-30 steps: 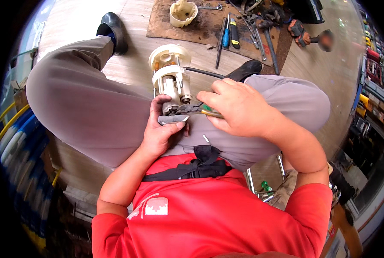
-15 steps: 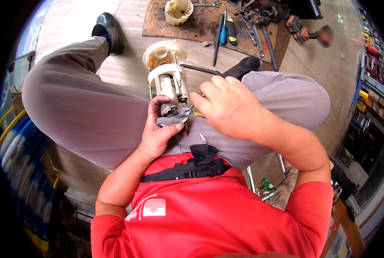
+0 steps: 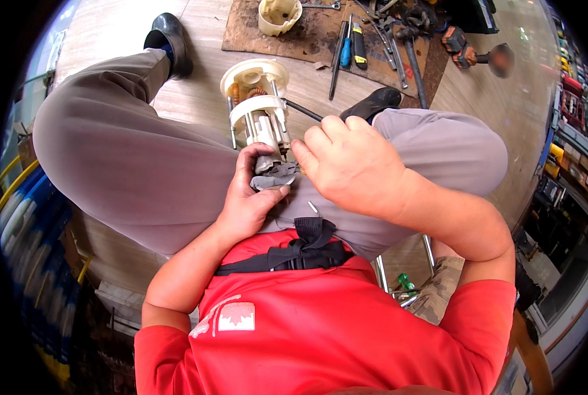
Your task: The person is disassembling and working on a fuel pump assembly using a screwdriver and pliers while sitting on a stool.
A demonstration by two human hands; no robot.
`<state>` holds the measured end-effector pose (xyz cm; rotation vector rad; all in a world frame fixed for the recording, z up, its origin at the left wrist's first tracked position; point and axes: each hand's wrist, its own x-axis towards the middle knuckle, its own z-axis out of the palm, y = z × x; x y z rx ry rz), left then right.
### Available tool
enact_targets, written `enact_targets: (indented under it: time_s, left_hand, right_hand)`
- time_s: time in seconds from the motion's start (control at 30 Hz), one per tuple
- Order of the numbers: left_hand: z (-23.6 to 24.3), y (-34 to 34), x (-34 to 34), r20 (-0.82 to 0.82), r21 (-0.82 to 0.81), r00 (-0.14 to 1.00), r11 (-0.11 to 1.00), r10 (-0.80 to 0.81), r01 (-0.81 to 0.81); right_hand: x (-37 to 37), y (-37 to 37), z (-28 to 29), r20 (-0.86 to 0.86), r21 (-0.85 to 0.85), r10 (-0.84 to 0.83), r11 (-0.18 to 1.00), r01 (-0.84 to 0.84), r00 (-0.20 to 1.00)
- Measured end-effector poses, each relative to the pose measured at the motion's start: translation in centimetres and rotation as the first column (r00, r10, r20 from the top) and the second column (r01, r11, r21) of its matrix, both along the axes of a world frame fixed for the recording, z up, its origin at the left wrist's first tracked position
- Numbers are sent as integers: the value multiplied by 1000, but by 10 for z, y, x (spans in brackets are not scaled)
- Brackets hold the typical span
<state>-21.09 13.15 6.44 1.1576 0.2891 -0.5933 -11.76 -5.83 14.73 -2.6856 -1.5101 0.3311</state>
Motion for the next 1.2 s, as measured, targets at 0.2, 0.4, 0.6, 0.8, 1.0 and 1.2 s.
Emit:
enact_targets:
  time_s: [0.2, 0.4, 0.6, 0.8, 1.0, 1.2]
  left_hand:
    - [-7, 0, -3, 129, 202, 984, 975, -122, 95]
    - [-14, -1, -8, 141, 276, 980, 956, -138, 95]
    - [-15, 0, -9, 119, 290, 984, 952, -133, 93]
    - [-7, -1, -1, -3, 163, 998, 985, -63, 62]
    - [-6, 0, -2, -156, -89, 987, 994, 45, -60]
    - [-6, 0, -2, -189, -233, 976, 961, 106, -149]
  right_hand:
    - [-3, 8, -4, -28, -94, 53, 994, -55, 998]
    - [-4, 16, -14, -54, -101, 85, 991, -90, 995]
    - [-8, 12, -23, -122, -90, -18, 996, 7, 992]
    - [-10, 5, -27, -105, -55, -89, 995, 83, 990]
    - [-16, -3, -26, -83, 27, -180, 983, 183, 980]
    - [-20, -1, -26, -85, 54, -225, 972, 230, 971]
